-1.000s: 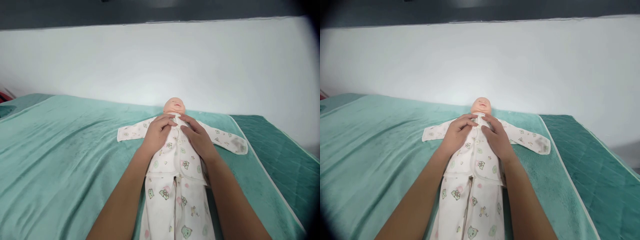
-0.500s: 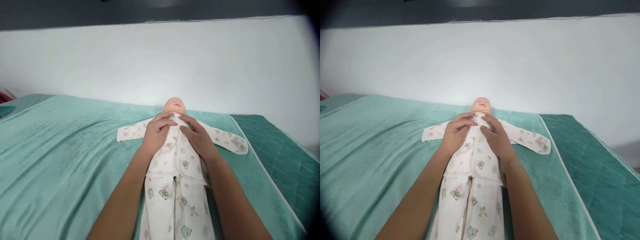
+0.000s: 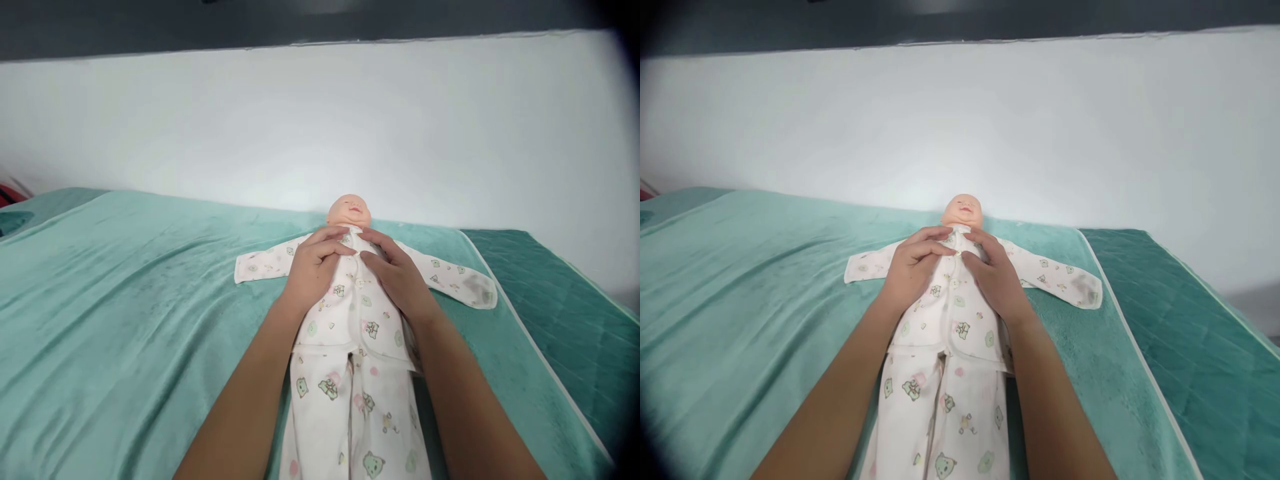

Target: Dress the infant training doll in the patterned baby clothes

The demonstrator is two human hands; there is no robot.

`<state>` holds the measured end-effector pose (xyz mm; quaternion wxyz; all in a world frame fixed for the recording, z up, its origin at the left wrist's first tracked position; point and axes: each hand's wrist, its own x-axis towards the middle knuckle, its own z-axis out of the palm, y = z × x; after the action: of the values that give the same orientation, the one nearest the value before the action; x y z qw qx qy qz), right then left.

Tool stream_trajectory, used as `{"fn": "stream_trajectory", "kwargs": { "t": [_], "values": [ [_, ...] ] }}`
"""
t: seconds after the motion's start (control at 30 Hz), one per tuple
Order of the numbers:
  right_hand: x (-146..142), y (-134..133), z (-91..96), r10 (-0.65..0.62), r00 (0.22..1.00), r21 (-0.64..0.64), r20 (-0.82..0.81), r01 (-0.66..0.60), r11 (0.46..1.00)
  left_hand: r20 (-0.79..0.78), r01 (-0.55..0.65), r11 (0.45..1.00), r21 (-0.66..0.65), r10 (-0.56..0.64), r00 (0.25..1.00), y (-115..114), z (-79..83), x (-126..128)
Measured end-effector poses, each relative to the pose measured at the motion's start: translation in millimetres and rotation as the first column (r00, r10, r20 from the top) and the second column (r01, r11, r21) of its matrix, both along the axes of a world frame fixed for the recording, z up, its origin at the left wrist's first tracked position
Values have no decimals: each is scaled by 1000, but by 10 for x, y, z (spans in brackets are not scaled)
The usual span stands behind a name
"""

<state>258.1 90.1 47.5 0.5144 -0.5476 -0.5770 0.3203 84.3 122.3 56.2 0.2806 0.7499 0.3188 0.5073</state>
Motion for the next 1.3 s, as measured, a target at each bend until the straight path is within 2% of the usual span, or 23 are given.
{"fn": "stream_trajectory", "kwargs": {
  "t": [0.47,0.7,0.83,0.93,1.0,1.1,1.2,1.3],
  "values": [
    [12,-41,75,25,998,-34,66,-23,999,1,-1,998,-71,1,1000,5,4,-5],
    [47,-32,10,105,994,14,32,-105,994,-19,-124,990,-67,123,992,20,-34,-1],
    [19,-65,-70,2,1000,60,-12,-1,998,-110,-246,969,-35,241,964,71,-197,-114],
    [63,-110,-222,-123,989,103,83,114,988,-288,-363,930,59,364,886,60,-339,-274],
    [140,-162,-358,-220,949,169,227,184,968,-426,-438,889,132,449,785,-2,-408,-407],
    [322,-303,-542,-338,781,197,524,275,941,-570,-508,836,210,526,630,-150,-461,-640],
    [573,-514,-646,-360,587,147,725,379,914,-636,-593,779,203,565,526,-271,-482,-896],
    [853,-725,-690,-321,482,66,815,473,879,-658,-699,703,127,588,471,-313,-497,-1116]
  ]
}}
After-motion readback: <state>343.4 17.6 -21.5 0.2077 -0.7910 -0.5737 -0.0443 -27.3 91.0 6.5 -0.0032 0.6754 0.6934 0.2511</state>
